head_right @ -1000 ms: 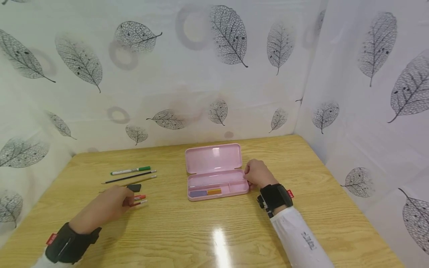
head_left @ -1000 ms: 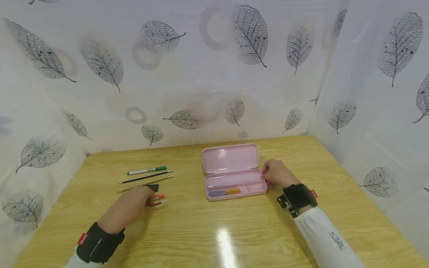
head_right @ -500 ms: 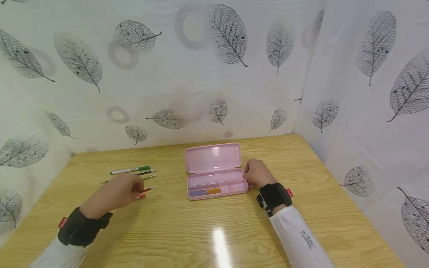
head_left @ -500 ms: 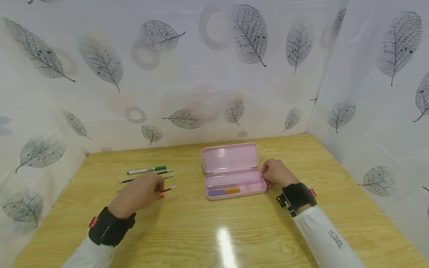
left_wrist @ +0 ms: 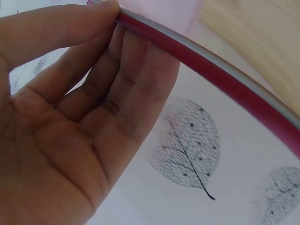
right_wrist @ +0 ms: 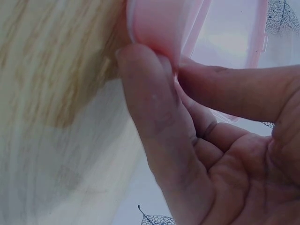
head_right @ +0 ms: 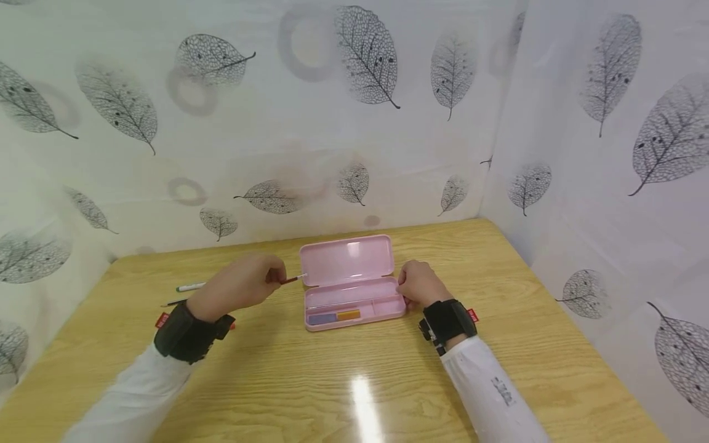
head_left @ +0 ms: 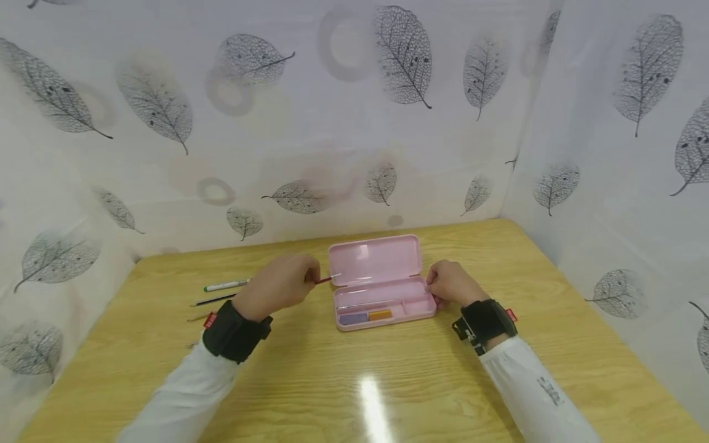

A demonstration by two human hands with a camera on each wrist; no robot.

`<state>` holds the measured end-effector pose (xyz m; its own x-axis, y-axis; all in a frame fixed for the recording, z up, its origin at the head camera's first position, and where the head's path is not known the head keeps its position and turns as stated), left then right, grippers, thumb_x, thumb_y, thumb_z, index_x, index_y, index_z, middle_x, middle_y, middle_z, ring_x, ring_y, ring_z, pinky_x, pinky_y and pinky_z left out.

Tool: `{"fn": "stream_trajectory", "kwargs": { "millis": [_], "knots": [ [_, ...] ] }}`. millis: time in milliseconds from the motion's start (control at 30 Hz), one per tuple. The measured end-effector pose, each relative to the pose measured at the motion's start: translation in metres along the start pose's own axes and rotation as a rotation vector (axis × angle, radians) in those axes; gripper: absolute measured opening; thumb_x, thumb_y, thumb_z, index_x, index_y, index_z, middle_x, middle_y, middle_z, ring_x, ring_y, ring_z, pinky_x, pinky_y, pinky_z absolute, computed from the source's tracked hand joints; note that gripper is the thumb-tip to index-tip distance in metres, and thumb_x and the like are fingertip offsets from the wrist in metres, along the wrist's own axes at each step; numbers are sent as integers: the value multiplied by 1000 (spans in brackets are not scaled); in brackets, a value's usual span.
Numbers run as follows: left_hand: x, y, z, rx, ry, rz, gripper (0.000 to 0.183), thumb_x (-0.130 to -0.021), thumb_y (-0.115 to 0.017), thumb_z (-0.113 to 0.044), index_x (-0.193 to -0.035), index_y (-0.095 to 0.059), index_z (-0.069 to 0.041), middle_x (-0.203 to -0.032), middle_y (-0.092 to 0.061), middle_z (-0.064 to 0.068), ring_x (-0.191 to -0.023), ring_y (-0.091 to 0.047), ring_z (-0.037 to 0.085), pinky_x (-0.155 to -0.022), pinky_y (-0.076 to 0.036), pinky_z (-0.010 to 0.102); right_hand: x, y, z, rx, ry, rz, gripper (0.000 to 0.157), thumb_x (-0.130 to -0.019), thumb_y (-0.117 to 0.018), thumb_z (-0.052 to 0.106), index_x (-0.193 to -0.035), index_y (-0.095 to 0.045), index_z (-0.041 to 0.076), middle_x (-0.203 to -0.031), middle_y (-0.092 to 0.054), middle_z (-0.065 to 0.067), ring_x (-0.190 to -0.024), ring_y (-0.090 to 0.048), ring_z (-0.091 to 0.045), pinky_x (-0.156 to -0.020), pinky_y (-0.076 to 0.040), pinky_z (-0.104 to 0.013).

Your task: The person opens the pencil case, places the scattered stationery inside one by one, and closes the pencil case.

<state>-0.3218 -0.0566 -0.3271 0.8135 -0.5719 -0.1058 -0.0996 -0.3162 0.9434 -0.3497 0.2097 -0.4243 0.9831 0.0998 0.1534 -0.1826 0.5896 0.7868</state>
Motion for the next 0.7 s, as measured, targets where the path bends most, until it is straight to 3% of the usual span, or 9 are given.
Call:
{"fn": "stream_trajectory", "kwargs": {
  "millis": [267,400,533,700],
  "knots": [
    [-32,5,-32,58,-164,-42,13,-79,-68,2,-74,-71,-10,-68,-62,0,-60,-51,12,-55,-47,27,-2,-3,-1,14,-15,11,4,-85,-63,-3,-82,-62,-6,-64,-63,-12,-49,-61,-16,-48,-58,-31],
    [-48,2,-44,94,-174,-11,13,-80,-67,2,-76,-71,-10,-69,-61,1,-60,-51,13,-55,-45,25,-2,-3,0,16,-6,9,5,-85,-62,-3,-82,-62,-6,-64,-64,-13,-48,-62,-16,-47,-59,-31],
    [-64,1,-58,101,-190,-3,13,-82,-67,1,-78,-73,-11,-72,-65,2,-63,-55,14,-57,-49,26,-2,-1,-1,10,-9,4,3,-84,-63,-3,-82,-62,-5,-65,-65,-15,-48,-62,-17,-47,-59,-31],
    [-81,-6,-77,102,-244,6,12,-82,-69,0,-79,-73,-11,-74,-67,2,-67,-57,15,-62,-52,27,-2,-1,-3,5,-14,7,4,-85,-64,-3,-81,-62,-5,-66,-65,-16,-49,-63,-17,-47,-59,-30]
  ]
}}
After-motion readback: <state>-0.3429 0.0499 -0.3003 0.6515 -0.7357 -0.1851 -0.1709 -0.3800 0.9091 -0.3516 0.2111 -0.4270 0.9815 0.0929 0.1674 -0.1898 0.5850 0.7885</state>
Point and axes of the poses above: each hand's wrist, its own x-axis away from the middle knuckle, its own y-axis out of the back of the hand, z = x × y, the point moved 10 cm from there along -x, towards the middle knuckle
